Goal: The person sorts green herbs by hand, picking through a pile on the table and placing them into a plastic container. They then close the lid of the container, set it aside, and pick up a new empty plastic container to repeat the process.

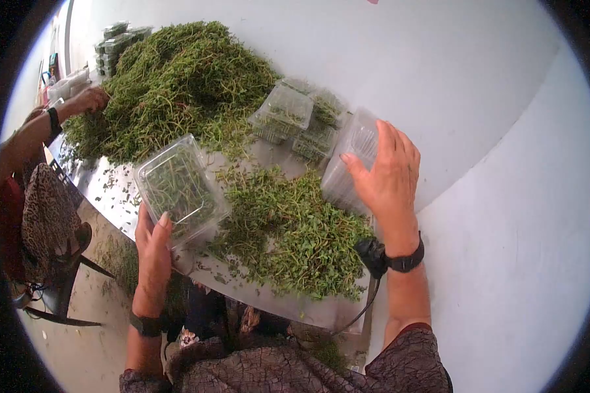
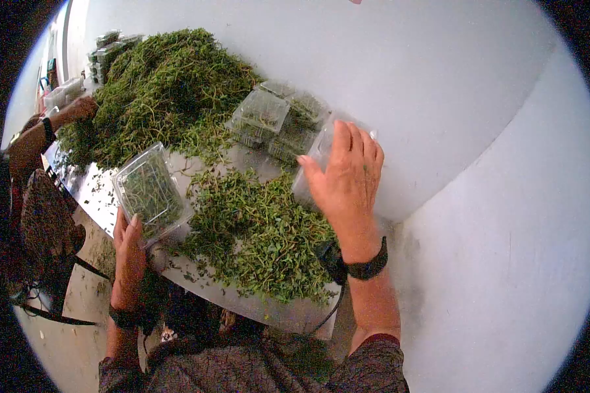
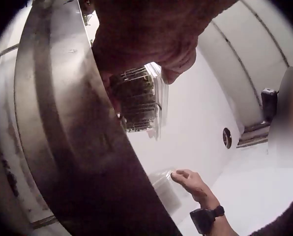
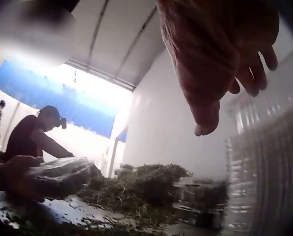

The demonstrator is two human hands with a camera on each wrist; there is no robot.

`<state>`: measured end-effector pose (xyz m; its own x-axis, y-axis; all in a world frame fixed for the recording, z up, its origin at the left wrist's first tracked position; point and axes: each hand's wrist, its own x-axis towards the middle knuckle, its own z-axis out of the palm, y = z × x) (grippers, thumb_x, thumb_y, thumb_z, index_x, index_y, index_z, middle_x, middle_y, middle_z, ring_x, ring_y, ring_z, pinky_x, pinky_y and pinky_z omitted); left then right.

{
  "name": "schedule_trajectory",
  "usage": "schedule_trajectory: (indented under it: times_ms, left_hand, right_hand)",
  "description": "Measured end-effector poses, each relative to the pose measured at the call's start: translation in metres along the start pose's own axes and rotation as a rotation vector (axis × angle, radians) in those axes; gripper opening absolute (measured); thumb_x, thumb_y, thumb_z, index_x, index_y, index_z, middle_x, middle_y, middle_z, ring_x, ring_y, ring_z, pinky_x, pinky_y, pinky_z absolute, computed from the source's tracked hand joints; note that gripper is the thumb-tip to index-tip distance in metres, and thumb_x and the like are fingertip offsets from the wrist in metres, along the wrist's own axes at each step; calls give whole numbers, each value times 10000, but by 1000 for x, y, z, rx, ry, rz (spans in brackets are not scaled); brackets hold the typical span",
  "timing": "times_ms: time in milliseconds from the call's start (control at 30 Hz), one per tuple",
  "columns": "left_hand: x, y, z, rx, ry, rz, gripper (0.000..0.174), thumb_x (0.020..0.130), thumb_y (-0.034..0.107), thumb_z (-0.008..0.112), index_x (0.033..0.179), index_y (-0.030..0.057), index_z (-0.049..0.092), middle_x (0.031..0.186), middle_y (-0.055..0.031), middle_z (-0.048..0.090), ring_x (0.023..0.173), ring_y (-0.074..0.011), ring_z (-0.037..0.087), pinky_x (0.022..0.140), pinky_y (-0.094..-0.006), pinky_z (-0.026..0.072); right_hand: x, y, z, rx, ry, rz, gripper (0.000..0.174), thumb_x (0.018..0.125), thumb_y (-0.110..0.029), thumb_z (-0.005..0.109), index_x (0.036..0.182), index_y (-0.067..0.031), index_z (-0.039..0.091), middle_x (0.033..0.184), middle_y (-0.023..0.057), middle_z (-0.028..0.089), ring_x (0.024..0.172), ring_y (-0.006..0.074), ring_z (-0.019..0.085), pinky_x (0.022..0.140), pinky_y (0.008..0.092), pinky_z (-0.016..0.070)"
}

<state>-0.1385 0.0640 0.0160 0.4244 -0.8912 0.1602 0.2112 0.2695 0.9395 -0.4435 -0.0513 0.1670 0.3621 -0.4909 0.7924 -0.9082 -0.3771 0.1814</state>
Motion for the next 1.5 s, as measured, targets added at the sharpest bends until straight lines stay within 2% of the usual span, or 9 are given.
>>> schedule_trajectory:
  times_ms: [300,500,733,933,1033,1267,1367,1433,1500]
  left_hand:
    - [-2,-3,-2,55,-31,67,681,885,273,568,1423,-31,281,1353,-156,423,1228,-230,422,1040,-346,306]
    - [-1,-5,-6,42,-8,53,713,872,292,578,1428,-34,273,1360,-170,417,1245,-251,417,1049,-370,304]
    - [2,-5,0,45,-35,86,723,868,303,583,1427,-34,273,1368,-177,411,1251,-262,415,1053,-380,306]
    - [3,-6,-3,58,-56,95,678,886,288,559,1419,-33,289,1352,-156,435,1240,-237,424,1041,-357,318]
    - [-1,0,2,33,-54,90,665,888,273,557,1414,-36,293,1347,-146,443,1232,-225,429,1038,-352,323]
    - [-14,22,30,-67,-115,97,657,884,272,564,1406,-38,310,1349,-143,443,1231,-216,433,1041,-348,324]
    - [-19,32,43,-115,-175,58,654,881,270,569,1401,-38,319,1343,-144,450,1230,-213,438,1043,-350,328]
    - [-21,38,45,-44,-195,45,657,880,272,574,1398,-41,321,1338,-148,455,1227,-214,443,1041,-352,334]
    - [-20,39,45,7,-198,54,658,886,286,566,1400,-41,320,1334,-148,459,1224,-217,445,1037,-351,340]
  right_hand:
    - [-1,36,31,5,-192,-7,588,657,-236,795,1127,-1,532,1000,161,604,985,326,538,913,437,374]
    - [-6,63,27,90,-172,-139,495,669,-195,772,1074,-8,559,999,168,602,978,342,532,900,433,385]
    - [-20,71,31,205,-248,-34,435,699,-170,751,1052,-1,562,1002,180,606,963,364,547,869,430,424]
    - [-11,60,13,196,-201,67,454,723,-200,746,1089,-3,561,1020,182,611,977,362,551,869,441,429]
    - [-9,41,-9,82,44,-82,470,739,-240,749,1099,-2,563,1005,186,621,952,345,583,838,431,456]
    - [-43,-79,-21,923,-362,31,633,789,-401,731,1160,61,505,939,206,651,764,293,661,682,382,529]
    - [-47,-98,-13,1260,-676,318,677,810,-417,712,1213,70,468,951,182,657,805,219,660,689,352,532]
    - [-43,-104,-9,1457,-874,456,692,827,-422,697,1237,74,445,959,122,653,836,153,636,670,338,536]
    - [-40,-109,-8,1584,-840,492,651,844,-420,676,1243,46,457,972,71,636,842,126,613,616,311,544]
